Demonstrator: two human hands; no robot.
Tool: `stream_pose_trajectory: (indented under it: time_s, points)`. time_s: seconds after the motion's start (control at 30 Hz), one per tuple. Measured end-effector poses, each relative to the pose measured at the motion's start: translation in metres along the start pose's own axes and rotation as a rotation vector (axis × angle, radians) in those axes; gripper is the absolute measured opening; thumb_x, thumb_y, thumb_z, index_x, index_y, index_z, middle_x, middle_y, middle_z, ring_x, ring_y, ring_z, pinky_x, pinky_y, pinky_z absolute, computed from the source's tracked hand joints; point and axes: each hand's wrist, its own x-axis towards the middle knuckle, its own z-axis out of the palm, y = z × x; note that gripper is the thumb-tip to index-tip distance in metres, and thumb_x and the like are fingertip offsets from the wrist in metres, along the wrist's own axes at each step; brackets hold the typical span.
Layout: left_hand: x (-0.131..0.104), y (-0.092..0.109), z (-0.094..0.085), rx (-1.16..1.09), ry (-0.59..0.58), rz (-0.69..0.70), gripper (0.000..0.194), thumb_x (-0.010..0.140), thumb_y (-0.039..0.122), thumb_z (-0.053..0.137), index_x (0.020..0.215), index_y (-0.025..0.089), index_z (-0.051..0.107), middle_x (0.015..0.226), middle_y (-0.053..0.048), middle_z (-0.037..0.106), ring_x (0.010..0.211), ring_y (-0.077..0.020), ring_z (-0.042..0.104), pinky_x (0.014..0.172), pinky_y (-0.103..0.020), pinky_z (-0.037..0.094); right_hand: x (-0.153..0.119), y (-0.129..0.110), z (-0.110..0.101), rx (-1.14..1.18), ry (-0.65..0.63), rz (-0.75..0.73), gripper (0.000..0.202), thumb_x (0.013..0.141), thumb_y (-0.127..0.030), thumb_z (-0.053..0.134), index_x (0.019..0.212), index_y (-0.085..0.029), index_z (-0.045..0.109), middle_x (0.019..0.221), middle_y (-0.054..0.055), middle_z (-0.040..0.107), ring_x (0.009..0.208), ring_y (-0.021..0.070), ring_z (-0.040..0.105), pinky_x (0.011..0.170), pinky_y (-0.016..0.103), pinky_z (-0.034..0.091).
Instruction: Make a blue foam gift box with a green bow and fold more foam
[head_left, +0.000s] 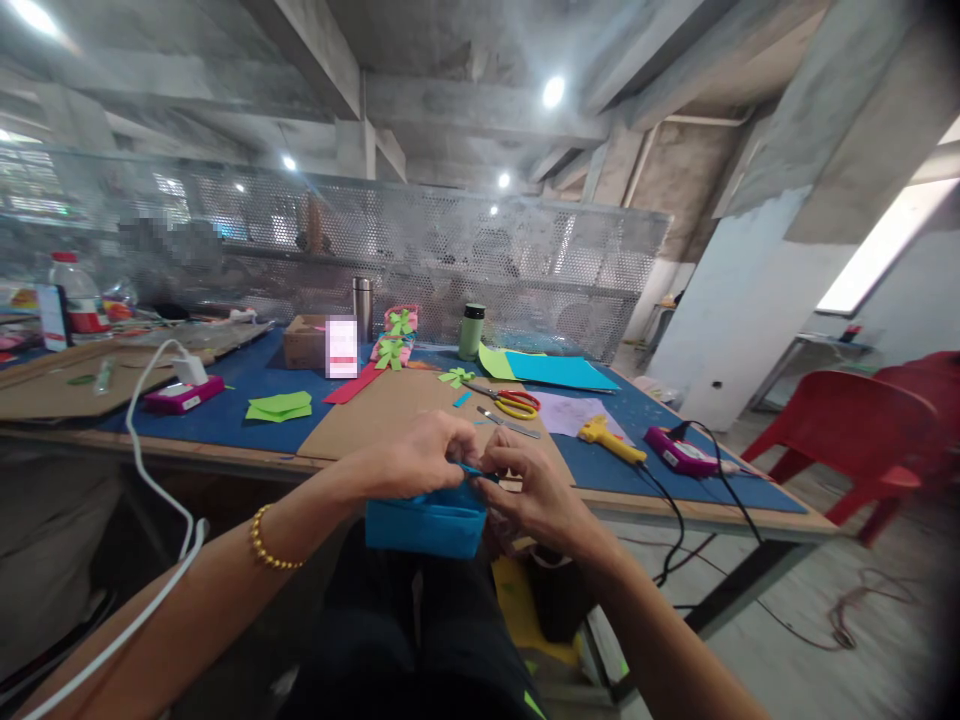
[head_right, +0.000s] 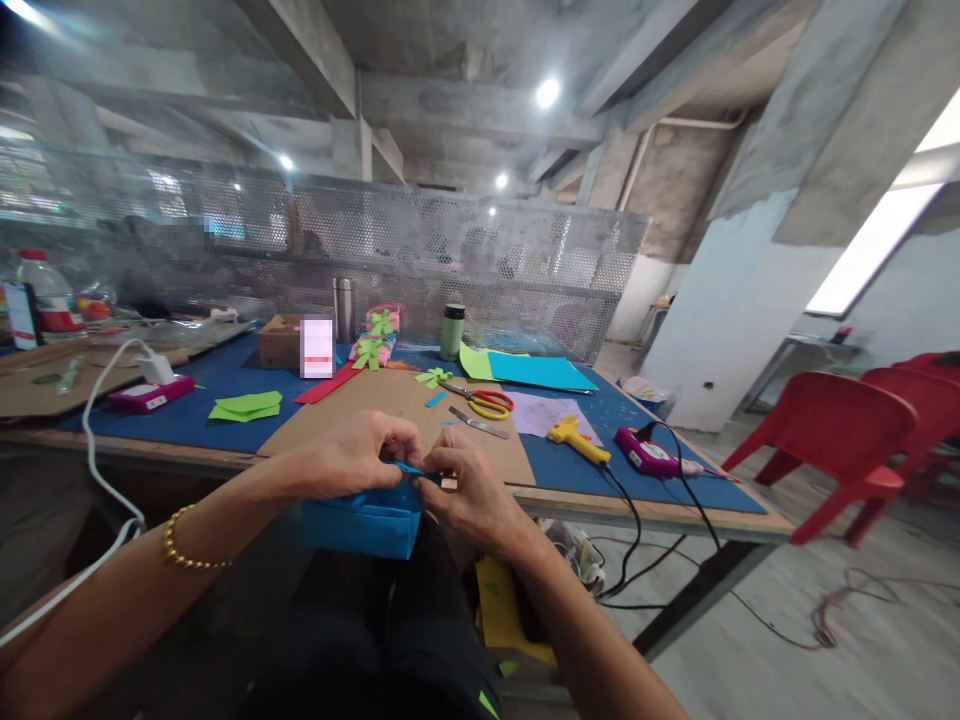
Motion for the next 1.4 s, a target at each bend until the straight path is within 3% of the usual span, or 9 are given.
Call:
stream_pose_trajectory:
  time_s: [0.5,1.4]
  points:
    - [0.008,-0.005,-0.001,0.037,-0.012,0.054,0.016,0.067,0.008,0.054,0.079,0.016,0.061,0.068,0.004,0.055,0.066,-0.0115,0.050,0.060,-0.024,0.034,0.007,0.008,-0.002,-0.022,0.041,-0.011,0.018,0.077,-0.011,0.064,0.064,-0.019,0.055,0.074,-0.001,0.053,0.074,0.0144,0.050,0.068,0.027,0.037]
    - [0.012,-0.003,-0.003,0.029,-0.009,0.056,0.013,0.067,0.010,0.053,0.077,0.017,0.058,0.069,0.003,0.054,0.067,-0.0119,0.049,0.059,-0.025,0.033,0.007,0.011,-0.006,-0.097,0.077,-0.008,0.018,0.078,-0.013,0.064,0.064,-0.019,0.055,0.075,0.000,0.055,0.076,0.0159,0.050,0.070,0.030,0.038]
